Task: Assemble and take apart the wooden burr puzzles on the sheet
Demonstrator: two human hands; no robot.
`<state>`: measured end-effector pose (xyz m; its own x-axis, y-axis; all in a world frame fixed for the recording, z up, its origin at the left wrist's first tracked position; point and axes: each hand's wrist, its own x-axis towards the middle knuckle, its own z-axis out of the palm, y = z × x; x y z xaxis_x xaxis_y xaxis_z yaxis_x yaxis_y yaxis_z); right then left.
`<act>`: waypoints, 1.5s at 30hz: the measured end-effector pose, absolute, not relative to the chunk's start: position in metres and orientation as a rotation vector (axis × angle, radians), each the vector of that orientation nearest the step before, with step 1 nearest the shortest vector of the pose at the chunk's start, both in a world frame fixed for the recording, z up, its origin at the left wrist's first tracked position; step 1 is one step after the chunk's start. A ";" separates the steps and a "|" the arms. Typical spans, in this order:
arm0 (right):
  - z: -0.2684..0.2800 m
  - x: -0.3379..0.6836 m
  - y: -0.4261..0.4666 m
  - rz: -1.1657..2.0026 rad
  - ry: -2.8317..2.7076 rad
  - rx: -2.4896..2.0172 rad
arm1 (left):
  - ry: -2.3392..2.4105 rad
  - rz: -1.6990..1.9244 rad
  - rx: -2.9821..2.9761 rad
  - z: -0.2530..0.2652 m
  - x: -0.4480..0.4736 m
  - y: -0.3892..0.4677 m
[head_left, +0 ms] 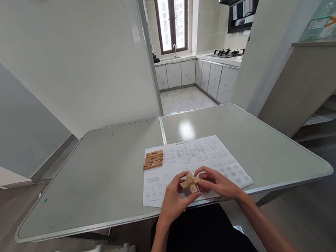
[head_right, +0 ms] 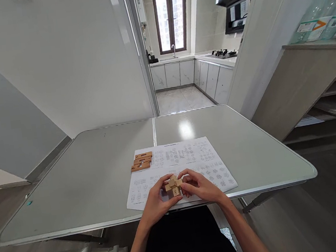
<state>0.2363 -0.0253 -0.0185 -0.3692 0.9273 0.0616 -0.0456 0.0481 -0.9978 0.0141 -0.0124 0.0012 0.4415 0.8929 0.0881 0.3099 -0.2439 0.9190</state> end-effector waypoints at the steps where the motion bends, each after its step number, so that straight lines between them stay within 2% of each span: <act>1: -0.019 0.236 -0.025 1.445 -1.481 -0.944 | 1.040 0.809 1.774 0.001 0.014 -0.012; 23: -0.018 0.237 -0.026 1.243 -1.559 -0.983 | 0.958 0.742 1.797 0.009 0.016 -0.012; 32: -0.018 0.235 -0.023 1.259 -1.650 -1.105 | 1.018 0.790 1.749 0.006 0.014 -0.015; 45: -0.021 0.244 -0.021 1.360 -1.817 -0.998 | 0.960 0.740 1.795 0.006 0.012 -0.017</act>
